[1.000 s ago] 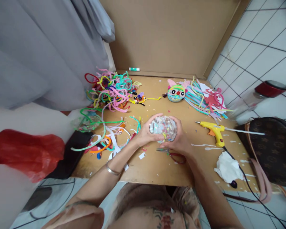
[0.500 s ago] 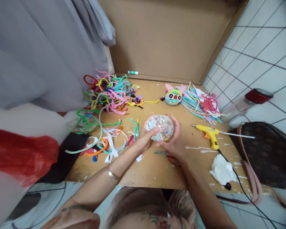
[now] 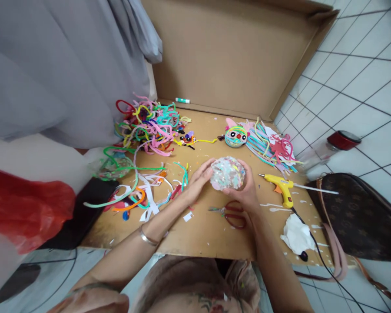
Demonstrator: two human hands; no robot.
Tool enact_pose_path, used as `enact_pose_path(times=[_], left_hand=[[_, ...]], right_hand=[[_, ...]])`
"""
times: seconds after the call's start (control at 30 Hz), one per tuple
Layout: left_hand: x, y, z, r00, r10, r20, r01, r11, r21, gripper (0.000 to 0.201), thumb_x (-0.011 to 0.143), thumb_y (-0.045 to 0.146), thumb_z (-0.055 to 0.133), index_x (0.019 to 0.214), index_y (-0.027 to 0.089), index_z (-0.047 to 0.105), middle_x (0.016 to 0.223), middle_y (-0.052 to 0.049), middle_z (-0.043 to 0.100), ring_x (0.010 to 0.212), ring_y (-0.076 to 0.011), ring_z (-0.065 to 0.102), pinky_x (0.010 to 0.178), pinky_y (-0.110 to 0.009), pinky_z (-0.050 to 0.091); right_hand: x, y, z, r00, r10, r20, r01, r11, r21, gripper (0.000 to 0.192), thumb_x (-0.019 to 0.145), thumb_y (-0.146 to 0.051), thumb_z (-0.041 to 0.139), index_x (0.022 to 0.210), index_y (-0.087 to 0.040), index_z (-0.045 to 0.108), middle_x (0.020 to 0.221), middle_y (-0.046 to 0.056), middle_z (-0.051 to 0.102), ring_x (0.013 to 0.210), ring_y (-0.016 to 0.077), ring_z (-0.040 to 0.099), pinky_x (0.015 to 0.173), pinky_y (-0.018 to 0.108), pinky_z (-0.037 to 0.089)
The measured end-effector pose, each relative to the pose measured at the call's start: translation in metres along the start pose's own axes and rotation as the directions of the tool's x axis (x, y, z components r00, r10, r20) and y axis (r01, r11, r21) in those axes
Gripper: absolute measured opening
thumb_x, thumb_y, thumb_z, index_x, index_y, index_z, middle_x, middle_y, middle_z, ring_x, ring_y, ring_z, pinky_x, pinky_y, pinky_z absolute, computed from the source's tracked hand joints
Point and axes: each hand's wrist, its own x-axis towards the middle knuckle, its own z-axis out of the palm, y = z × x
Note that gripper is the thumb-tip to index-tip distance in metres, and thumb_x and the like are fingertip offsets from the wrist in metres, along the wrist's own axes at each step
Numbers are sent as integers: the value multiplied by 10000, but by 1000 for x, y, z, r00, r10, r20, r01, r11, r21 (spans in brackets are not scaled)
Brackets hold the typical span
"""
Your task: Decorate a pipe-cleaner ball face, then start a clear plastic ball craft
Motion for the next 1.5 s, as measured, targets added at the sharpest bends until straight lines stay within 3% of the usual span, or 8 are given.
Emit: enact_pose_path(times=[0.17,0.33,0.57,0.83,1.03,1.2,1.33,1.5], left_hand=[[3,20,-4,976,109,-190,-77,983,166,434,776,571,751,989,192,766,1053,-72,737,997,-212,653,937,-342,495],[6,27,-6,977,152,-151,-128,979,157,374,712,541,810,824,185,789,892,-52,724,858,-176,632,799,-299,504],[9,24,-14,997,8,-74,-6,1000,28,401,637,515,867,853,183,805,878,-51,749,793,-169,640,810,-328,516],[8,38,-18,989,76,125,-95,983,156,356,710,526,824,874,210,829,829,-50,693,783,-157,608,759,-296,491],[9,34,-18,991,90,99,-102,987,122,348,700,525,832,837,206,825,834,-57,706,762,-153,609,753,-298,490],[8,31,-16,993,121,4,-121,988,95,329,681,504,851,783,193,816,784,-46,720,722,-142,597,736,-291,481],[8,27,-13,990,112,-89,-109,993,44,370,633,529,875,774,192,816,753,-35,725,677,-121,580,679,-258,471],[6,28,-12,993,109,-50,-108,994,24,388,664,549,855,797,187,819,785,-52,743,690,-129,607,695,-261,494]], right_hand=[[0,2,-3,988,73,139,-90,989,118,1056,479,-540,943,1379,-269,464,1497,132,530,1359,335,546,1132,501,467],[-1,2,-2,971,121,205,-149,980,129,1077,472,-475,963,1400,-256,463,1443,139,581,1334,336,573,1118,506,479],[-2,-6,-7,944,190,269,-225,969,106,1194,448,-567,949,1485,-262,442,1456,126,588,1338,348,578,1097,503,502],[-5,-5,-17,906,223,360,-291,945,148,1284,458,-574,945,1554,-255,356,1487,136,564,1323,352,598,1070,492,519],[-3,-3,-15,916,218,336,-296,934,202,1366,439,-579,950,1580,-277,262,1504,147,542,1318,359,602,1064,517,517],[-1,-1,-7,954,183,238,-248,926,283,1240,442,-641,924,1496,-267,389,1541,159,493,1342,387,576,1053,547,525],[-3,-2,0,953,192,233,-269,891,365,994,525,-653,887,1368,-267,530,1426,139,615,1265,339,637,1050,489,538],[-3,2,1,939,216,269,-323,825,464,812,605,-647,840,1294,-273,628,1334,99,698,1222,317,666,1086,476,514]])
